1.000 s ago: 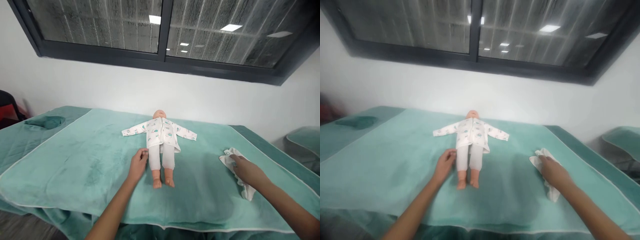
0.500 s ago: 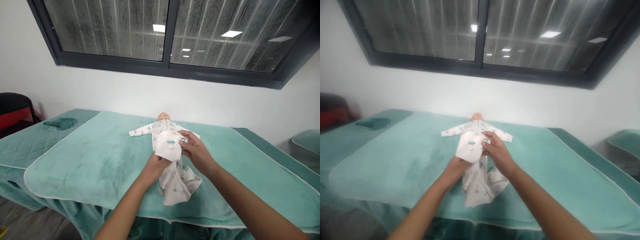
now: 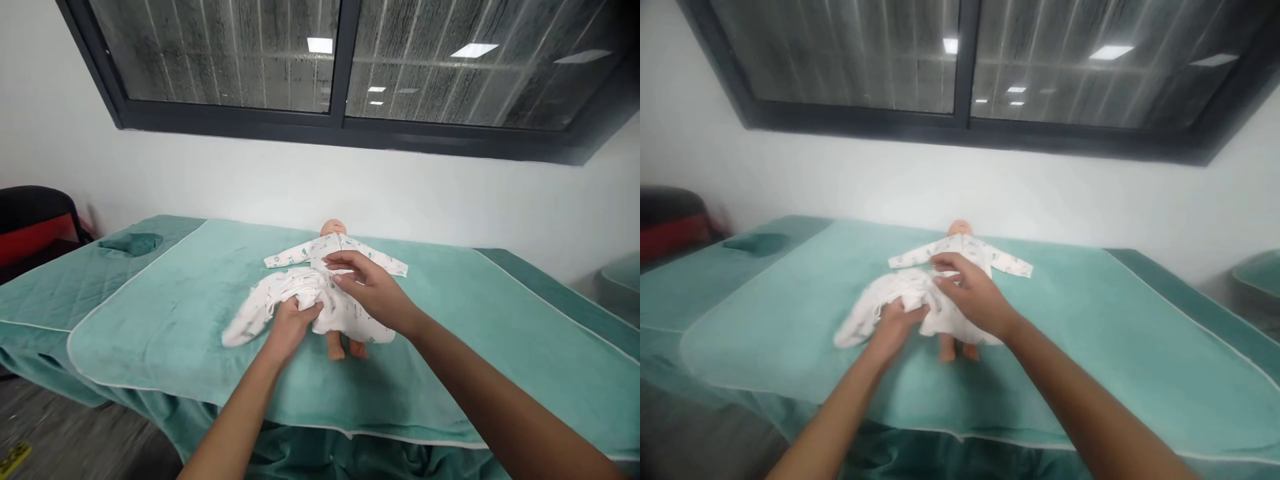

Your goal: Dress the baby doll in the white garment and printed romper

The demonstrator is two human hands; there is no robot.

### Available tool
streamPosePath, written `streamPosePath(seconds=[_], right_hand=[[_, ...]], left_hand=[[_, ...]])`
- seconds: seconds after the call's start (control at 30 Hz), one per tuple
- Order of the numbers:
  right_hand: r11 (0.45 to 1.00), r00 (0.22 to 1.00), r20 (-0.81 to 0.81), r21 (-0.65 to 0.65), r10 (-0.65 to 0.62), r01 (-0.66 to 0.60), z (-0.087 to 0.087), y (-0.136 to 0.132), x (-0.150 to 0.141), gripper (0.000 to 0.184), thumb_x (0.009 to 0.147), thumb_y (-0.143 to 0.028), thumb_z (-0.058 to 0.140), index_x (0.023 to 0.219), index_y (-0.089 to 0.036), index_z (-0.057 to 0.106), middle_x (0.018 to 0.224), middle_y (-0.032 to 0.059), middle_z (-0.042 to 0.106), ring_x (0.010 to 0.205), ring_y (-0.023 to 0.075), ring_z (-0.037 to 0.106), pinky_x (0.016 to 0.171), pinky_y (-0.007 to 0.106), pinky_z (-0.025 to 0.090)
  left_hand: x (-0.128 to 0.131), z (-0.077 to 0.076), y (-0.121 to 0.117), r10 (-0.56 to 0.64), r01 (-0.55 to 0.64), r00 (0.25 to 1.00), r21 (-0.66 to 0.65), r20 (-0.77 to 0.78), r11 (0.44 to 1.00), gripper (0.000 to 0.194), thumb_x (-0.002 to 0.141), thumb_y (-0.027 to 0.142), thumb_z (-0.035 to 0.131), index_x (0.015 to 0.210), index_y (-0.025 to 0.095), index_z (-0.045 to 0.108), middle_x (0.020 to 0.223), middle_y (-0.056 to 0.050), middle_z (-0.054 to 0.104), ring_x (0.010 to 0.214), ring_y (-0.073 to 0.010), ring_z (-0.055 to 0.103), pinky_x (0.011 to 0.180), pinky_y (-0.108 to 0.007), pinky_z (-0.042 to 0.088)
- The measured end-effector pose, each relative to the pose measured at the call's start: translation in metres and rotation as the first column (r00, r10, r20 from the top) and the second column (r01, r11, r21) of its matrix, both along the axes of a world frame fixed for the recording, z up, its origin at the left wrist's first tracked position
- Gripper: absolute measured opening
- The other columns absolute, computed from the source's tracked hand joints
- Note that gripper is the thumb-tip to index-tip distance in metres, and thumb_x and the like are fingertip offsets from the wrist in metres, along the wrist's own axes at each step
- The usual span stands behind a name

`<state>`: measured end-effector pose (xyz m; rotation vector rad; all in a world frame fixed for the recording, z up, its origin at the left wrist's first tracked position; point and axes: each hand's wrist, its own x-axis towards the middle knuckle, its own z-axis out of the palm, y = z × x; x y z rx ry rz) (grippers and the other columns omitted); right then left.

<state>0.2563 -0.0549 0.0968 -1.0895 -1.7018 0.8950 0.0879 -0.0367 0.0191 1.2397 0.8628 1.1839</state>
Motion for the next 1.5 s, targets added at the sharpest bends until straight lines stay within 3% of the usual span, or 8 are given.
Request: streamPosePath(seconds=[0.23,0.43,0.53,0.63,0.83,1.17,1.4,1.5], right_hand=[[0.983,0.993,0.116,-0.182,0.006,0.016,-0.042,0.007,0.020,0.033,0.079,-0.043,0.067,0.107,-0.026,0.065,0.091,0.0010,0.067,0.083,0.0211,0.062,0.072,0.034,0.050],[0.976,0.975,0.108,0.118,-0.196,0.183,-0.011,0.000,0.024,0.017,0.085,-0.038,0.061,0.085,-0.022,0.065,0.084,0.0001,0.064,0.079,0.0170,0.057,0.071,0.029,0.044],[0.969,0.978,-0.015,0.130,-0.210,0.210,0.015,0.009,0.033,0.018,0.085,-0.038,0.062,0.089,-0.021,0.064,0.079,-0.0005,0.061,0.070,0.0142,0.054,0.063,0.026,0.042],[0.992,0.998,-0.027,0.111,-0.060,0.063,0.037,0.017,0.037,0.022,0.085,-0.039,0.063,0.094,-0.019,0.065,0.080,-0.0001,0.060,0.066,0.0124,0.053,0.058,0.024,0.041],[0.933,0.932,0.098,0.060,0.348,-0.355,0.074,0.022,0.022,0.023,0.081,-0.039,0.071,0.089,-0.017,0.069,0.092,0.0034,0.065,0.075,0.0134,0.059,0.062,0.024,0.044],[0.875,0.827,0.295,-0.234,0.479,-0.424,0.094,0.013,0.052,0.031,0.074,-0.044,0.077,0.081,-0.015,0.071,0.076,0.0011,0.067,0.068,0.0137,0.060,0.056,0.023,0.042],[0.977,0.941,-0.284,-0.048,0.185,-0.206,0.067,0.010,0.044,0.036,0.080,-0.052,0.070,0.073,-0.018,0.060,0.066,-0.0019,0.059,0.058,0.0107,0.054,0.054,0.022,0.042],[0.974,0.863,-0.487,-0.097,0.132,-0.204,0.049,0.011,0.037,0.037,0.080,-0.055,0.069,0.078,-0.019,0.059,0.068,-0.0022,0.059,0.059,0.0111,0.054,0.056,0.023,0.045]], left_hand=[[-0.006,0.010,0.001,0.030,-0.025,0.998,0.089,-0.062,0.996,0.034,0.067,0.038,0.072,0.093,0.017,0.075,0.103,-0.010,0.075,0.106,-0.0306,0.065,0.098,-0.045,0.050],[0.004,0.010,0.001,0.116,-0.102,0.989,0.151,-0.089,0.983,0.030,0.074,0.038,0.064,0.094,0.019,0.075,0.098,-0.009,0.075,0.115,-0.0301,0.060,0.101,-0.044,0.047],[-0.007,0.022,-0.005,-0.192,0.230,0.926,0.082,-0.326,0.970,0.022,0.077,0.036,0.064,0.090,0.022,0.076,0.091,-0.006,0.075,0.102,-0.0288,0.065,0.094,-0.042,0.050],[-0.024,0.050,-0.011,-0.613,0.638,0.680,-0.087,-0.403,0.765,0.025,0.084,0.036,0.062,0.100,0.021,0.074,0.097,-0.007,0.075,0.094,-0.0249,0.067,0.086,-0.037,0.053],[-0.021,0.108,0.004,-0.108,0.143,0.986,0.323,-0.125,0.935,0.043,0.078,0.031,0.074,0.118,0.024,0.063,0.131,-0.006,0.061,0.118,-0.0243,0.057,0.092,-0.033,0.049],[-0.011,0.128,0.009,-0.277,0.242,0.934,0.173,0.225,0.955,0.032,0.074,0.041,0.076,0.069,0.016,0.056,0.060,0.004,0.052,0.052,-0.0073,0.048,0.049,-0.018,0.038],[-0.002,0.119,-0.005,-0.604,0.665,0.706,0.051,-0.369,0.745,0.035,0.076,0.043,0.073,0.058,0.016,0.059,0.051,0.000,0.054,0.053,-0.0132,0.052,0.058,-0.026,0.043],[0.004,0.112,-0.004,-0.462,0.484,0.864,0.072,-0.202,0.872,0.023,0.075,0.036,0.075,0.071,0.015,0.065,0.065,-0.001,0.063,0.062,-0.0144,0.058,0.063,-0.027,0.046]])
